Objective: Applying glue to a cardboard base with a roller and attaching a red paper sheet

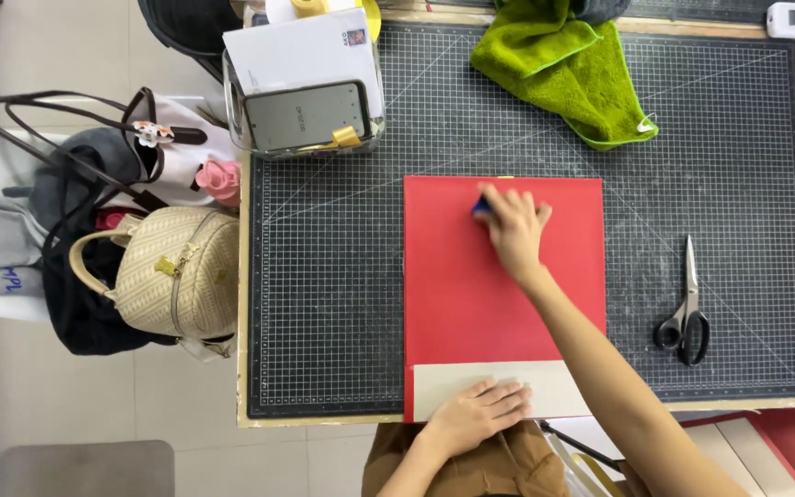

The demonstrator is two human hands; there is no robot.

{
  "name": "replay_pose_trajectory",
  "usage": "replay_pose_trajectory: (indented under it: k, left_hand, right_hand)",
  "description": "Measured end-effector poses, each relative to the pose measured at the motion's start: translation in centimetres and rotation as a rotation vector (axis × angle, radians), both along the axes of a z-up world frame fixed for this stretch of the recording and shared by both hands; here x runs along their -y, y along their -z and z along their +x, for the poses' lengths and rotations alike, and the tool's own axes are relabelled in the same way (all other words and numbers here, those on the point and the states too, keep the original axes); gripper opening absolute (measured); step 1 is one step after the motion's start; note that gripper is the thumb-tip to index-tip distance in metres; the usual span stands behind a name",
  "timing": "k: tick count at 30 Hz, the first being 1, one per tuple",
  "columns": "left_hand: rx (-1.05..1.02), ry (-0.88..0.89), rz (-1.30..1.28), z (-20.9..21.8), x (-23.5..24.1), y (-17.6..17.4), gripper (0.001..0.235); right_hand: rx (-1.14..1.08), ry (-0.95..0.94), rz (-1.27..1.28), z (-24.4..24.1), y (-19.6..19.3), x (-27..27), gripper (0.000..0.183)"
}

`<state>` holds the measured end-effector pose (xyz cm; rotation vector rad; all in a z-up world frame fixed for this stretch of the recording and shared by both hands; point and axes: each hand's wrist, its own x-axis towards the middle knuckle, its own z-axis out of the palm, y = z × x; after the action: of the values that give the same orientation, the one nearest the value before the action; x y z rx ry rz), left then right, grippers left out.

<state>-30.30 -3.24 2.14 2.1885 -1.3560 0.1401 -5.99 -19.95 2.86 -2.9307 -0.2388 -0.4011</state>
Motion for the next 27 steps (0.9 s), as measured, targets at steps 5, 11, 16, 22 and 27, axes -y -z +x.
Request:
replay_pose_trajectory:
  k: [5, 11, 16, 22, 27]
  left_hand:
    - [0.027, 0.007, 0.043, -0.1, 0.0, 0.3, 0.04]
    - [-0.003, 0.011, 0.016, -0.2, 0.1, 0.6, 0.039]
    - [0.032, -0.009, 0.046, -0.5, 0.3, 0.6, 0.04]
    - [-0.069, 0.039, 0.011, -0.4, 0.1, 0.9, 0.04]
    - [0.025, -0.021, 0.009, -0.2, 0.0, 0.0, 0.037]
  right_hand:
    - [-0.099, -0.042, -0.076, -7.4, -1.0, -1.2, 0.046]
    - [-0.118, -0.006, -0.066, -0.6, -0.2, -0.5, 0.056]
    - [0.008, 0.006, -0.157, -0.8, -0.6, -2.7, 0.046]
    - [-0.018, -0.401, -0.034, -5.2, 1.2, -5.2, 0.049]
    - [0.047, -0.117, 0.144, 5.1, -0.3, -7.5, 0.044]
